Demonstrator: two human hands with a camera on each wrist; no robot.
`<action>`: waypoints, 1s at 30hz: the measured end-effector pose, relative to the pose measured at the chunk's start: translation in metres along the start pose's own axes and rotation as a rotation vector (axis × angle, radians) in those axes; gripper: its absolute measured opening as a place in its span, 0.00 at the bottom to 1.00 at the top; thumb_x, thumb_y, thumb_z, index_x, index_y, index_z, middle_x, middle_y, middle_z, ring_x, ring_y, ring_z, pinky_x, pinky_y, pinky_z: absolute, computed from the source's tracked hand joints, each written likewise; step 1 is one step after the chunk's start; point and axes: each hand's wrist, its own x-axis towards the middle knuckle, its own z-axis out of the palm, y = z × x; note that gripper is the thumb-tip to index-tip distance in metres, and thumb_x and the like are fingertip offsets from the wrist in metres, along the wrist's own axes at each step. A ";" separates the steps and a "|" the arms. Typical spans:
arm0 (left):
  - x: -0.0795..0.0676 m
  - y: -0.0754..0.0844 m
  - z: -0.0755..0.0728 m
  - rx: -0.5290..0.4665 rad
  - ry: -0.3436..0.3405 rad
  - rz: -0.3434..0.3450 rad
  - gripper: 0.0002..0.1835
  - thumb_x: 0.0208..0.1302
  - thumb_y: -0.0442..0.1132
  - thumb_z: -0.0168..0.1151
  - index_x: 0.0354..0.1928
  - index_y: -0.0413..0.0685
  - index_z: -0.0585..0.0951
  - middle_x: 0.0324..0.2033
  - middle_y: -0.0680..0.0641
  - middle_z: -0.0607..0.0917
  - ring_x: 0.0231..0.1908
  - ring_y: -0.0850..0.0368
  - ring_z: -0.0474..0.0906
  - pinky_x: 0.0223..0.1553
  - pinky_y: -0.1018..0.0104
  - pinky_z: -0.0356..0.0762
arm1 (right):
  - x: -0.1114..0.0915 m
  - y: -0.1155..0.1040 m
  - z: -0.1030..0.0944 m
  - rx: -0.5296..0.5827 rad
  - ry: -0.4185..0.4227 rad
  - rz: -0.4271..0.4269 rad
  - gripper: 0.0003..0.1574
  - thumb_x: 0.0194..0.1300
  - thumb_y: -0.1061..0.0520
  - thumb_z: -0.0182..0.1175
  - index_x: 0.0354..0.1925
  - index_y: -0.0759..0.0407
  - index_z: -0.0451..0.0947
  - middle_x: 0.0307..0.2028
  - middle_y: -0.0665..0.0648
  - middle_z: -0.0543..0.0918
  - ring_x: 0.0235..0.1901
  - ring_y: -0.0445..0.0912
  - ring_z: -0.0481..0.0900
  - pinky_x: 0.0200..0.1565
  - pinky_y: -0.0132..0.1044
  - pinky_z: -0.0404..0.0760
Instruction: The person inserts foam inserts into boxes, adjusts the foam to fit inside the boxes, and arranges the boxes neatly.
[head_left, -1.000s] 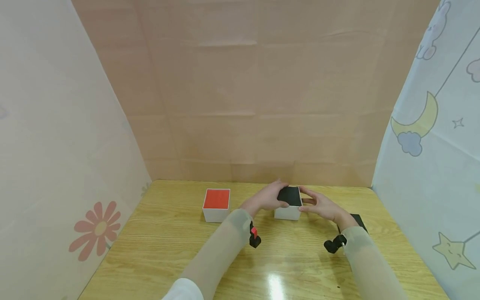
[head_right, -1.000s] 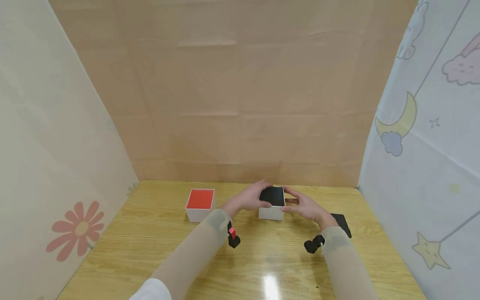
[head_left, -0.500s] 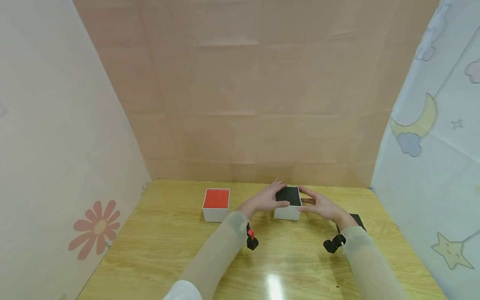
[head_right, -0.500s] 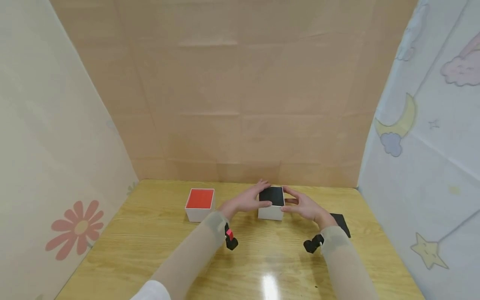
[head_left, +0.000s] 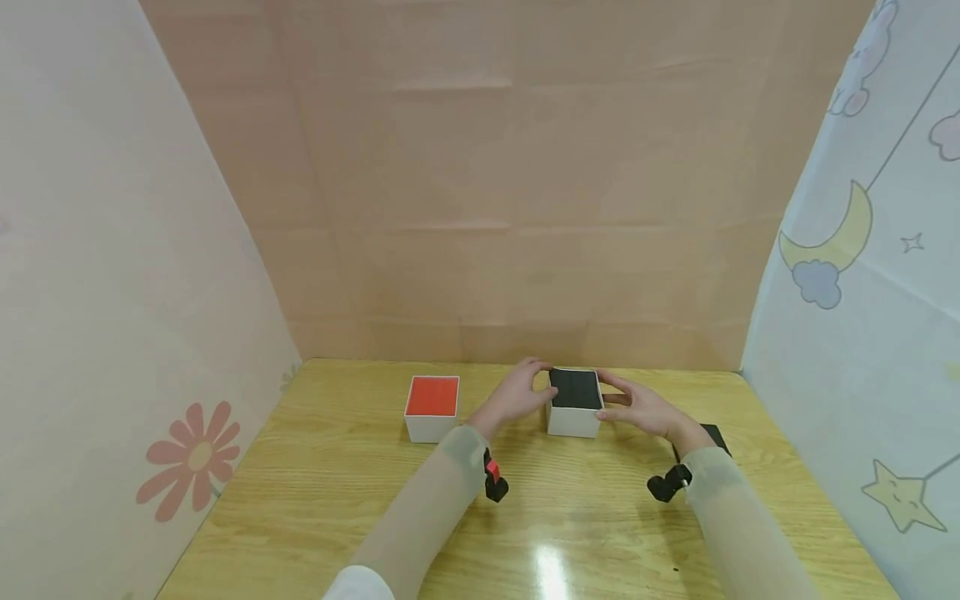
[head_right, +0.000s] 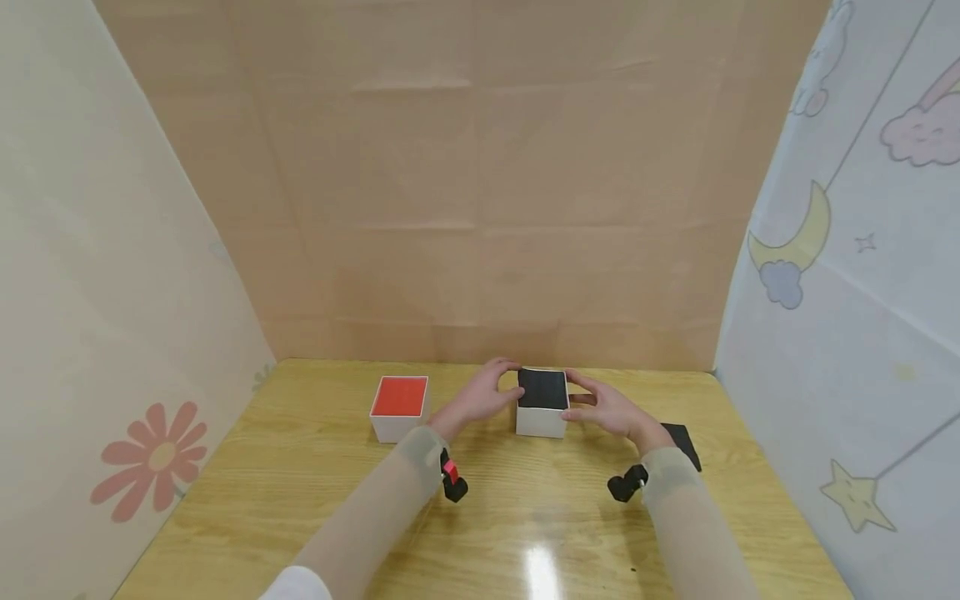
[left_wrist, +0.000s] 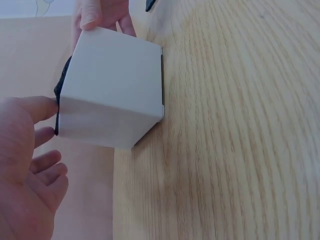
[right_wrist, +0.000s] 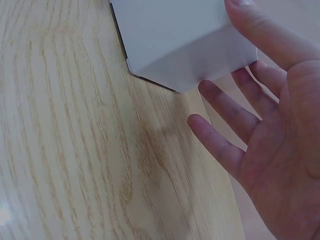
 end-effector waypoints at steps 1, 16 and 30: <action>0.000 0.000 0.000 0.005 0.001 -0.006 0.28 0.78 0.47 0.65 0.74 0.44 0.76 0.75 0.44 0.72 0.72 0.46 0.72 0.72 0.51 0.70 | 0.000 0.000 0.000 -0.002 -0.001 -0.002 0.62 0.75 0.48 0.70 0.88 0.55 0.41 0.86 0.65 0.44 0.77 0.71 0.61 0.68 0.65 0.72; -0.002 0.003 -0.002 0.026 -0.010 -0.093 0.31 0.71 0.54 0.71 0.73 0.56 0.79 0.72 0.47 0.75 0.69 0.47 0.74 0.68 0.47 0.74 | -0.001 0.002 -0.001 0.017 -0.009 -0.003 0.62 0.75 0.48 0.70 0.88 0.57 0.41 0.85 0.66 0.43 0.77 0.71 0.60 0.68 0.65 0.72; 0.004 0.010 -0.001 0.112 -0.007 -0.089 0.32 0.66 0.51 0.75 0.70 0.52 0.81 0.69 0.47 0.77 0.66 0.49 0.77 0.66 0.53 0.77 | 0.001 0.004 -0.002 0.036 -0.019 -0.015 0.61 0.75 0.49 0.69 0.88 0.56 0.41 0.86 0.65 0.43 0.77 0.72 0.59 0.68 0.64 0.74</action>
